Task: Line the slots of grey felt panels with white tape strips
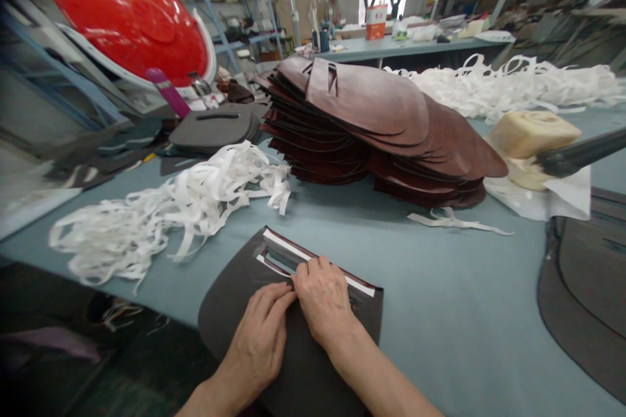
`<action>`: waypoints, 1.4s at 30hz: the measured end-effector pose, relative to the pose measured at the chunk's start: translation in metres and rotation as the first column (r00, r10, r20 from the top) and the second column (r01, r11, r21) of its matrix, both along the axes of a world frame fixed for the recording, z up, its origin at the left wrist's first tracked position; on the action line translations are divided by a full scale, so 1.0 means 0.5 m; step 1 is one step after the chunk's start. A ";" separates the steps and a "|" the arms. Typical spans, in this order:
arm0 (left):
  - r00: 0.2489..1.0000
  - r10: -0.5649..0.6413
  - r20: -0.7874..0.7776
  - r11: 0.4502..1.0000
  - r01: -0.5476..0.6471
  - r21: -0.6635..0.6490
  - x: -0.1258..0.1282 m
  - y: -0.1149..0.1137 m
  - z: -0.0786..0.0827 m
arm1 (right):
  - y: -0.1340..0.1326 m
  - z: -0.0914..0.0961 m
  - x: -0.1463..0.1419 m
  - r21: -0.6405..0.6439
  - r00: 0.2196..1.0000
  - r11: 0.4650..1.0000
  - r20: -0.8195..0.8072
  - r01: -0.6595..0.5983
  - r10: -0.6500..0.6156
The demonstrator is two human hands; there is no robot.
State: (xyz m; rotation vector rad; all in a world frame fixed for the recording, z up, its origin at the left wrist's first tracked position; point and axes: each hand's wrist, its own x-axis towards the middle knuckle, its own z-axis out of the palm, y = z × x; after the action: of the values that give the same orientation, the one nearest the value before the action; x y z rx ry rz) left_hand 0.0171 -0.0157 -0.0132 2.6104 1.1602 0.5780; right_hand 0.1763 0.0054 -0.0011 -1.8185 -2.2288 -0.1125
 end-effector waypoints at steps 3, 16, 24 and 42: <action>1.000 -0.001 -0.017 1.000 0.001 -0.014 0.000 0.000 -0.003 | 0.007 -0.005 -0.010 -0.003 0.999 0.999 0.017 0.039 -0.039; 0.996 -0.082 -0.033 0.995 0.084 0.061 0.003 0.043 0.033 | -0.148 0.012 0.094 0.165 0.941 0.969 -0.315 0.182 -0.123; 0.797 -0.345 -0.496 0.848 0.491 0.201 0.055 0.100 0.085 | -0.223 -0.008 0.107 0.150 0.970 0.980 -0.226 0.131 -0.095; 0.330 0.650 0.685 0.672 0.173 -0.720 -0.118 0.291 0.145 | -0.215 -0.009 0.161 0.162 0.992 0.985 -0.123 0.057 -0.037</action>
State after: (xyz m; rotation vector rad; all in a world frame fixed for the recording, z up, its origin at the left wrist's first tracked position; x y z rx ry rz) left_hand -0.0419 0.1297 0.0592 0.9982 1.0286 1.1804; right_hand 0.2567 -0.1020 -0.0057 -1.7427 -2.0317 -0.1865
